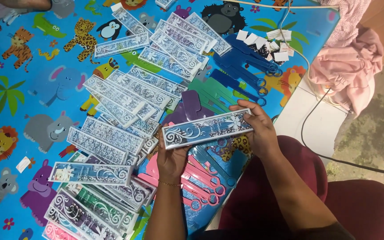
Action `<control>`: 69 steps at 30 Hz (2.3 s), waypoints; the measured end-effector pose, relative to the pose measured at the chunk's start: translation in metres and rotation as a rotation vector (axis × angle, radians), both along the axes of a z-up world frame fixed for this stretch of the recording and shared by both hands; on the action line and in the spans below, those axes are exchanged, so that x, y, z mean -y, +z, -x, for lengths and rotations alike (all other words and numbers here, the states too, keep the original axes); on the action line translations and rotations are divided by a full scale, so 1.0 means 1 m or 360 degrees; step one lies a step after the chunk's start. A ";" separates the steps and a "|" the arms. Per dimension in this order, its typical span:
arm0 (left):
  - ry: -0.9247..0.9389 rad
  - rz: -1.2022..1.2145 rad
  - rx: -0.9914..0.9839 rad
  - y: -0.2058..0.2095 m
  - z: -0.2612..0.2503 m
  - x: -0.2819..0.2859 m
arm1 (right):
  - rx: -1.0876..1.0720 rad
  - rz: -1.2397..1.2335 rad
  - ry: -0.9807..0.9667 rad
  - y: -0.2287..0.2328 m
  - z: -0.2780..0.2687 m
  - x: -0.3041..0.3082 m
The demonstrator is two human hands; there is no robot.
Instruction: Packaging decorative bookmarks into clear plastic sleeves by hand.
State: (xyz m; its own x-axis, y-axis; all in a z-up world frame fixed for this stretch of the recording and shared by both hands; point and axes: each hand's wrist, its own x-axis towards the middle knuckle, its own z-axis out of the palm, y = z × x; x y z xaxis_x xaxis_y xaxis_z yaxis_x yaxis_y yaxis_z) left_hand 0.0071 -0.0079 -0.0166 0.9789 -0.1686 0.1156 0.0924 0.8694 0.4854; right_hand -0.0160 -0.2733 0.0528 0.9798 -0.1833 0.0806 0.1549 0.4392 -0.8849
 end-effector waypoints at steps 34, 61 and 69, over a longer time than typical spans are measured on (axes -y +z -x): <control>0.0284 -0.0355 -0.0380 0.007 0.014 -0.002 | 0.0002 0.0016 0.0298 0.026 0.026 0.027; 0.0120 0.0182 -0.0314 -0.028 -0.006 -0.010 | 0.0176 -0.0255 0.0189 0.004 -0.004 -0.002; 0.0015 0.0223 -0.0121 -0.037 -0.007 -0.009 | 0.0076 -0.0235 0.0052 0.006 -0.001 -0.003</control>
State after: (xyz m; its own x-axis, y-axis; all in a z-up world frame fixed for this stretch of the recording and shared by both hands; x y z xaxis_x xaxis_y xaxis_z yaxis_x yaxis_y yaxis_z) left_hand 0.0137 0.0015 -0.0537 0.9872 -0.1468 0.0629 0.1159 0.9292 0.3510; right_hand -0.0150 -0.2707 0.0585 0.9811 -0.1646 0.1020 0.1790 0.5696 -0.8022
